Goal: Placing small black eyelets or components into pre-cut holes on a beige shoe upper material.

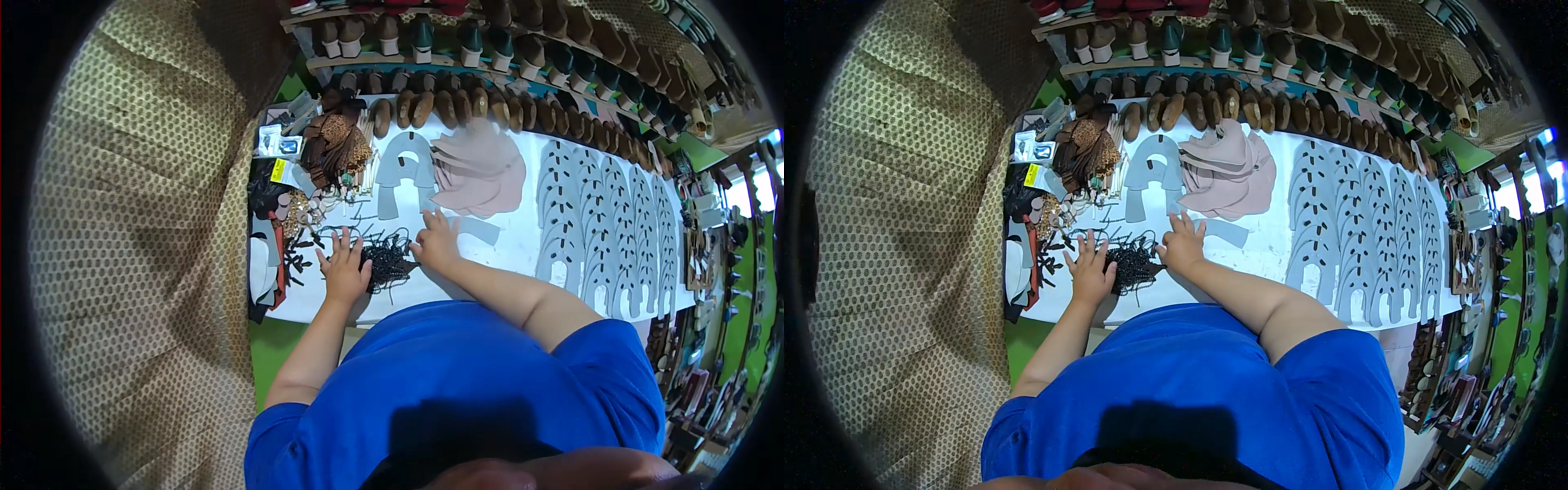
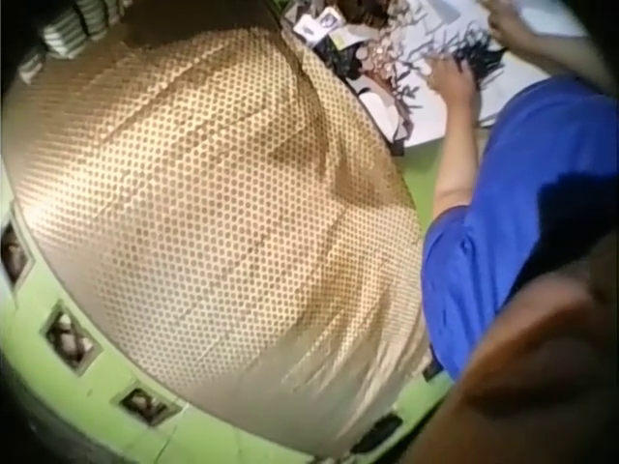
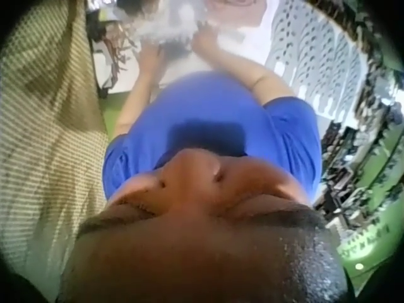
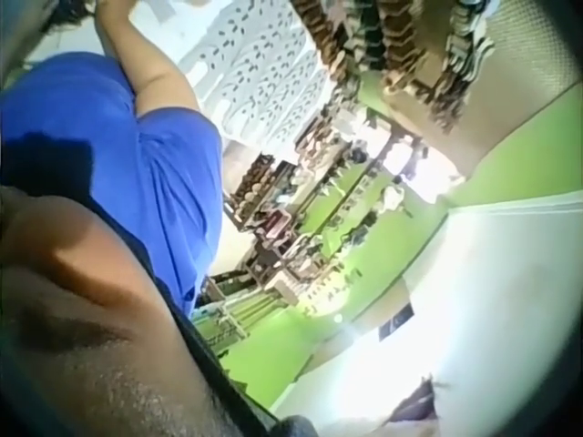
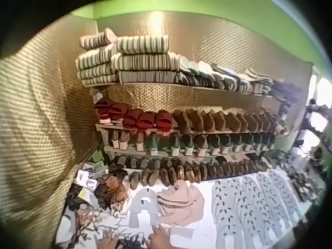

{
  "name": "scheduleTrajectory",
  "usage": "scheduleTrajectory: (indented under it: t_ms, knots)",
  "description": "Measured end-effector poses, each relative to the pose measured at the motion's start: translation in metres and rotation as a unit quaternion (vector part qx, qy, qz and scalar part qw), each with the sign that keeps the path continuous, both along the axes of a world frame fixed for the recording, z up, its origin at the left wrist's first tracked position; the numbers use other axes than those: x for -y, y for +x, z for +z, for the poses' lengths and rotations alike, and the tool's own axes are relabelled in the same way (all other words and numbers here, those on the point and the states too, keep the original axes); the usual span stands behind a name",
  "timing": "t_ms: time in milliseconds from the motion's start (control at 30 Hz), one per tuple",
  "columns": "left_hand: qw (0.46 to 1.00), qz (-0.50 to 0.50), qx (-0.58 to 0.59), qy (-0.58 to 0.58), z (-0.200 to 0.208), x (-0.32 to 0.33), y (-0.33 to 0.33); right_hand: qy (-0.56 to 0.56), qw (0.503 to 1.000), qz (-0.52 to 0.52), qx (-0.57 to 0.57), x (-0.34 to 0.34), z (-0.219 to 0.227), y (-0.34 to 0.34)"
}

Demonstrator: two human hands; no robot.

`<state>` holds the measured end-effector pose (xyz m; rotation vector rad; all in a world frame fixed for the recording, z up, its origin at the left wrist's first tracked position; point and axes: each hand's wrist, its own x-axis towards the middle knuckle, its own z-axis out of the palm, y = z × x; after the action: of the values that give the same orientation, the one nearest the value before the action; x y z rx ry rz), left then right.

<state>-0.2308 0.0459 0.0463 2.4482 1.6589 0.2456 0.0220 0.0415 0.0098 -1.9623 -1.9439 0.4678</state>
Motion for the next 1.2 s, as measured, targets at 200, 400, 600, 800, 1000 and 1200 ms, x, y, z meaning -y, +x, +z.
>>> scheduleTrajectory:
  t_ms: [200, 400, 600, 800, 1000, 1200]
  knots:
    - [1.0, -0.001, 0.016, -0.002, 0.002, 0.003, -0.008, 0.0, 1.0, -0.012, -0.001, -0.008, -0.006, -0.02]
    - [1.0, -0.002, 0.026, -0.012, 0.001, 0.002, -0.019, 0.005, 1.0, 0.002, 0.024, -0.007, -0.007, -0.016]
    - [0.999, -0.02, 0.036, -0.005, 0.002, 0.0, -0.01, 0.053, 0.996, 0.074, 0.003, -0.008, -0.012, -0.006]
    - [0.998, -0.041, 0.046, -0.008, 0.008, 0.002, 0.004, -0.02, 0.995, 0.086, -0.039, -0.011, -0.012, 0.007]
    - [0.995, -0.061, 0.069, -0.023, 0.02, 0.0, 0.037, 0.017, 0.989, 0.097, -0.113, -0.005, -0.006, 0.018]
    - [0.993, -0.103, 0.01, -0.062, 0.014, -0.02, 0.071, 0.042, 0.982, 0.123, -0.135, -0.004, 0.008, 0.011]
